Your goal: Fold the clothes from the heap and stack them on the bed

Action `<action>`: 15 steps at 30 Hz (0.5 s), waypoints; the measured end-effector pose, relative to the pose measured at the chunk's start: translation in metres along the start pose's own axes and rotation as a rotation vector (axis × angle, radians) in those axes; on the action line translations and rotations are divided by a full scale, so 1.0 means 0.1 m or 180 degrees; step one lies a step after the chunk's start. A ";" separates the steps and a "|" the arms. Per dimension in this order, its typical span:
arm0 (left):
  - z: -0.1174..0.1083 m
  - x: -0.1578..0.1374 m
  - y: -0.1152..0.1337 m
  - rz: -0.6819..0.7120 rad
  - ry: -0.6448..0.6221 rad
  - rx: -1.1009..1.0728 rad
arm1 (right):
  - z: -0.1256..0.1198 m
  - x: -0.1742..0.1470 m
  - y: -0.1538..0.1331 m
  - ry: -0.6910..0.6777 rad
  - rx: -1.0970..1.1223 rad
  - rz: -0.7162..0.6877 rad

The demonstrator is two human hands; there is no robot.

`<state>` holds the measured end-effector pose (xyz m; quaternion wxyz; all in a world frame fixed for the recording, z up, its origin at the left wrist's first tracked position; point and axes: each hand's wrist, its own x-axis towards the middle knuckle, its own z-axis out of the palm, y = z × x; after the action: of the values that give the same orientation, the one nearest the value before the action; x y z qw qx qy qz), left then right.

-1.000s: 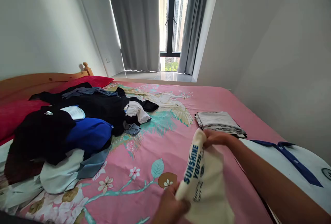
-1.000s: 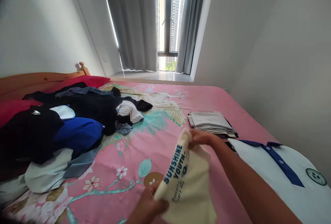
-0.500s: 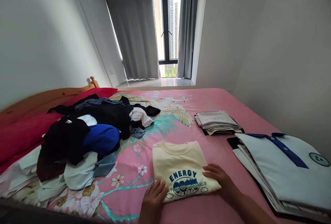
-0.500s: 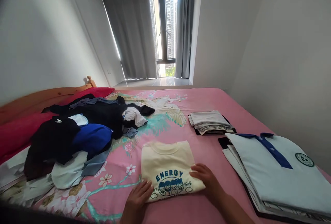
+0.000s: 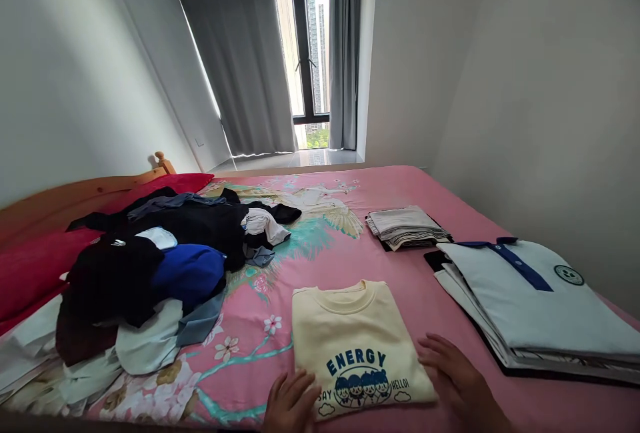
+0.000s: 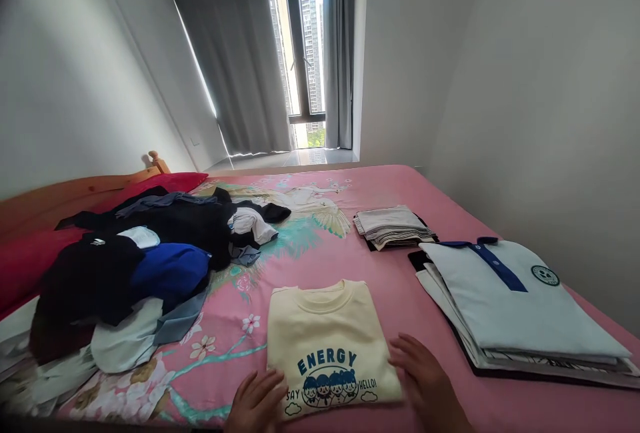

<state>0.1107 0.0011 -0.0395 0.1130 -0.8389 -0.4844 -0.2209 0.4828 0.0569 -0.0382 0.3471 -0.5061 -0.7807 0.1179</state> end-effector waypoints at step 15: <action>0.21 0.22 0.26 -0.1959 -0.0511 -0.0817 | 0.65 -0.09 -0.30 0.0064 -0.0337 0.1045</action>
<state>0.1485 0.0133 -0.0461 -0.1039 -0.6755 -0.6904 -0.2371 0.4203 0.0463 -0.0736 0.3039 -0.6456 -0.6891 0.1266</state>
